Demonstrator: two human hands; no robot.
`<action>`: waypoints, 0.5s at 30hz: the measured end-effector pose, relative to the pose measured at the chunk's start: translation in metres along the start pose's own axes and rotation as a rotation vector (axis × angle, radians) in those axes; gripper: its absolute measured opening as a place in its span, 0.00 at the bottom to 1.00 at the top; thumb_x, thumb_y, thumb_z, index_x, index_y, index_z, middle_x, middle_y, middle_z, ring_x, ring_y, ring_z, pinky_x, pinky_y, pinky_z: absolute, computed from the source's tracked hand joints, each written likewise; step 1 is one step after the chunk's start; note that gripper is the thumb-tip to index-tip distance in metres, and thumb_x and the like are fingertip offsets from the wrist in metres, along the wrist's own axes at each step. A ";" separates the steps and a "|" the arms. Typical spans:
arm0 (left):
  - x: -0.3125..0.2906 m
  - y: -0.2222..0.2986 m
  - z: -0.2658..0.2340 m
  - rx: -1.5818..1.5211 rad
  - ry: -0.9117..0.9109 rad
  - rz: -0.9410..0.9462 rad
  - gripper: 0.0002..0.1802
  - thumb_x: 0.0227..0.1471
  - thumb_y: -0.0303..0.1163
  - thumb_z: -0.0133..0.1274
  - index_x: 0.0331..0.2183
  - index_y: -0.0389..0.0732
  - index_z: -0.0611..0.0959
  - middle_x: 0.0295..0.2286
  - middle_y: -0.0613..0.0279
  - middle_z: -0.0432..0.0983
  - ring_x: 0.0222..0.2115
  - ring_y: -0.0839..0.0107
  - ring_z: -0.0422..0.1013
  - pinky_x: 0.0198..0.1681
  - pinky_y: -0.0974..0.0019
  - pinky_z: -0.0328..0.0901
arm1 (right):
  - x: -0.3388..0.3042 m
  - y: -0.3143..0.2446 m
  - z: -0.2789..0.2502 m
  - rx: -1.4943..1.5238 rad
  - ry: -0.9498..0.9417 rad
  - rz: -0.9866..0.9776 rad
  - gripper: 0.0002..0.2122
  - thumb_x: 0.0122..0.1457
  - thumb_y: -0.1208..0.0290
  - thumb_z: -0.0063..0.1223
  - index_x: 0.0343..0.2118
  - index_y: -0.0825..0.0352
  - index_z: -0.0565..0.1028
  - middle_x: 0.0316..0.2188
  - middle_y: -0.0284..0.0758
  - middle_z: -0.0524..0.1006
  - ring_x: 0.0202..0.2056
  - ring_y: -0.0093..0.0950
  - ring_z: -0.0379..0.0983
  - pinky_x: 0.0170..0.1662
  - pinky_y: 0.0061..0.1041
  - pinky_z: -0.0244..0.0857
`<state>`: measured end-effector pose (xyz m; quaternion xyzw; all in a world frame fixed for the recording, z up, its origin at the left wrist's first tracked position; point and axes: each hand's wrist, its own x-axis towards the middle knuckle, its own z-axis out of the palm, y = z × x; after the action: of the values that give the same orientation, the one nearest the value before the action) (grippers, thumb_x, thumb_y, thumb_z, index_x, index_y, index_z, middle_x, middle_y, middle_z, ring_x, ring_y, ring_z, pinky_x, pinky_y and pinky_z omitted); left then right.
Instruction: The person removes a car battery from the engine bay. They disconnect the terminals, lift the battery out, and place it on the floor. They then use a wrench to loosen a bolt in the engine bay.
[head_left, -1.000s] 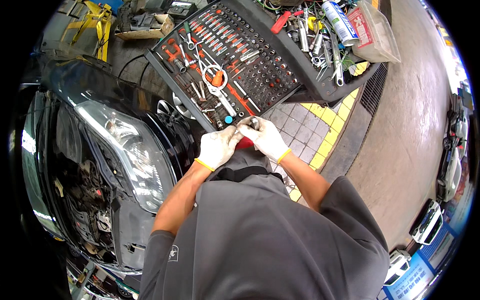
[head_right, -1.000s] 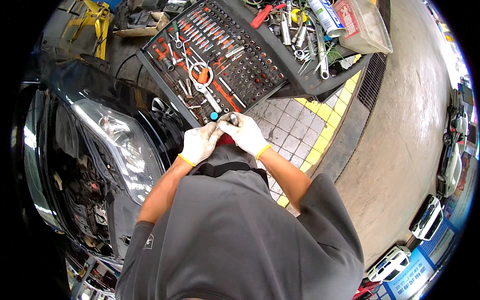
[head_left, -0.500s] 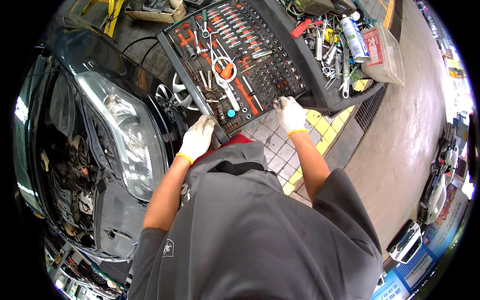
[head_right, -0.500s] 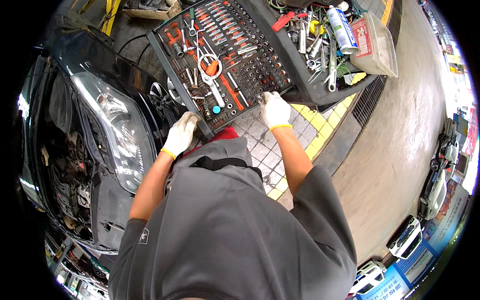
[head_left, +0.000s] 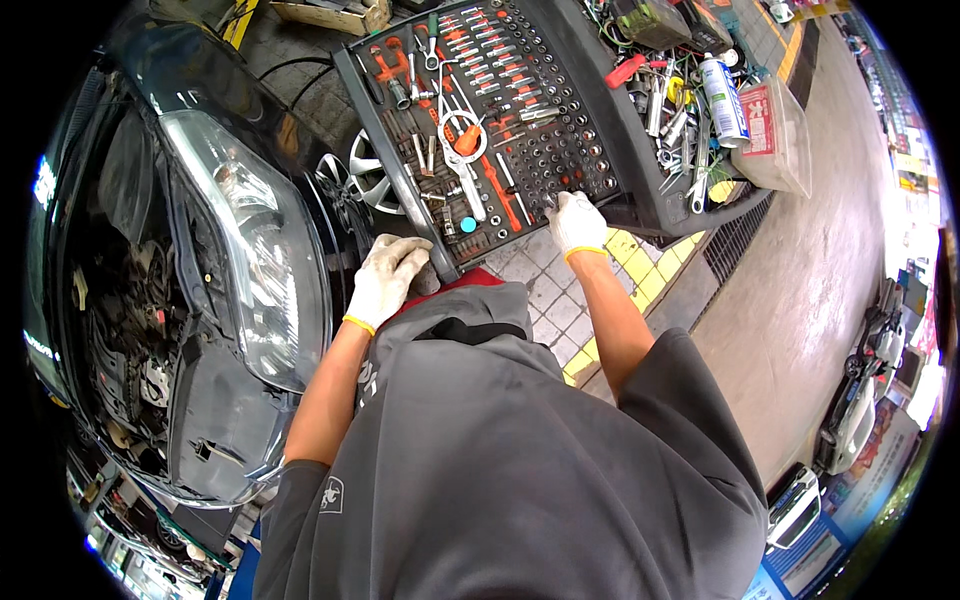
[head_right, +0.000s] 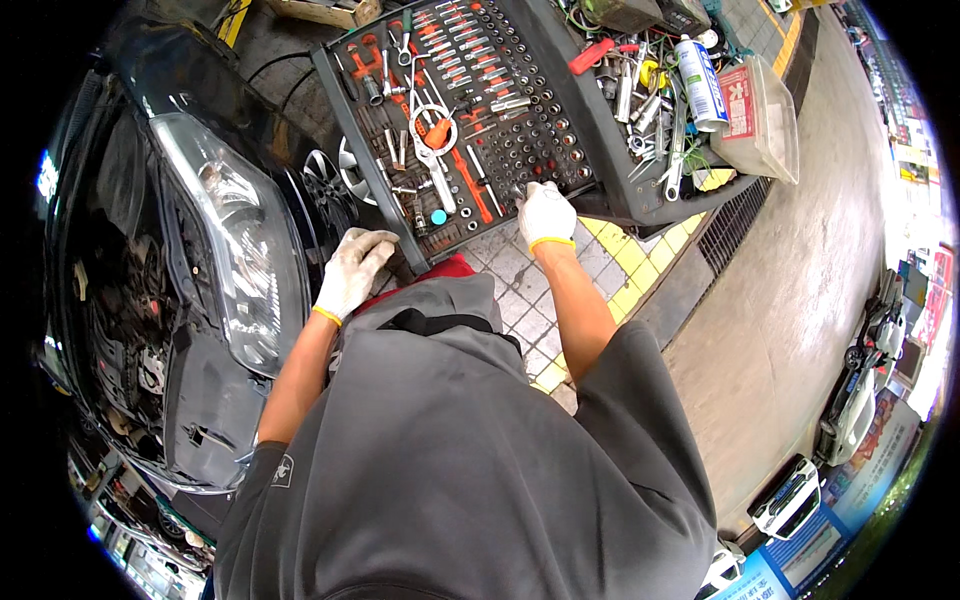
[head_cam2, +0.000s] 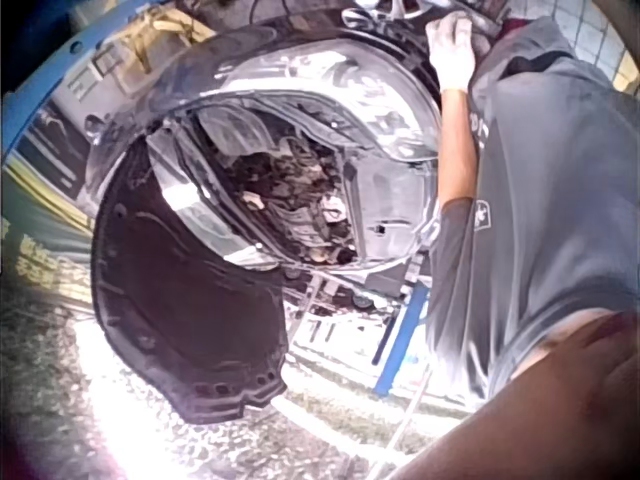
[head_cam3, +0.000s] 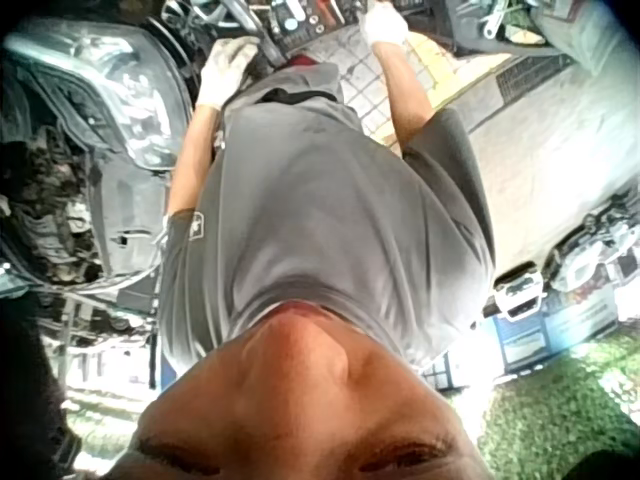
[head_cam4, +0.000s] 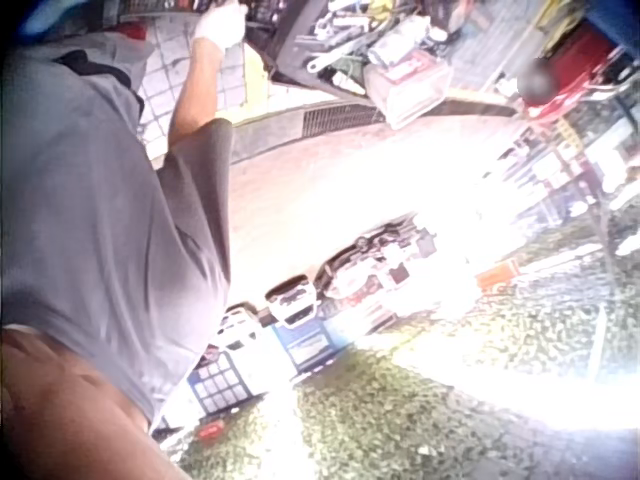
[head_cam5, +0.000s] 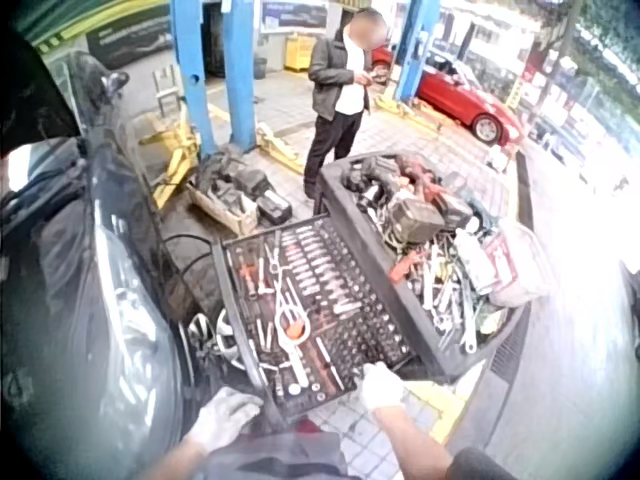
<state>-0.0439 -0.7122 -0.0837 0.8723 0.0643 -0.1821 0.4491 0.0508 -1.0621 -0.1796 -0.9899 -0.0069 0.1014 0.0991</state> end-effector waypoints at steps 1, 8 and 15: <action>0.000 0.003 -0.002 -0.016 -0.010 -0.024 0.18 0.66 0.44 0.55 0.49 0.46 0.90 0.44 0.54 0.81 0.49 0.57 0.79 0.55 0.60 0.70 | 0.004 -0.002 -0.003 0.000 -0.021 0.004 0.14 0.62 0.56 0.65 0.40 0.63 0.83 0.40 0.45 0.82 0.43 0.47 0.82 0.46 0.46 0.76; 0.000 -0.007 -0.001 -0.169 0.015 -0.045 0.18 0.65 0.42 0.58 0.48 0.43 0.90 0.43 0.54 0.83 0.48 0.58 0.80 0.55 0.60 0.71 | 0.045 -0.009 -0.051 0.104 -0.085 0.034 0.14 0.63 0.55 0.61 0.39 0.62 0.84 0.39 0.47 0.85 0.43 0.47 0.83 0.48 0.47 0.76; -0.004 -0.021 0.008 -0.387 0.026 -0.071 0.18 0.67 0.40 0.59 0.48 0.38 0.89 0.43 0.57 0.83 0.45 0.67 0.80 0.52 0.65 0.71 | 0.065 -0.024 -0.003 -0.110 0.088 -0.216 0.10 0.63 0.60 0.58 0.35 0.61 0.82 0.36 0.46 0.83 0.38 0.46 0.83 0.43 0.46 0.78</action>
<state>-0.0554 -0.7060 -0.1027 0.7693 0.1345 -0.1706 0.6008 0.1150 -1.0372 -0.1850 -0.9908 -0.1148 0.0460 0.0553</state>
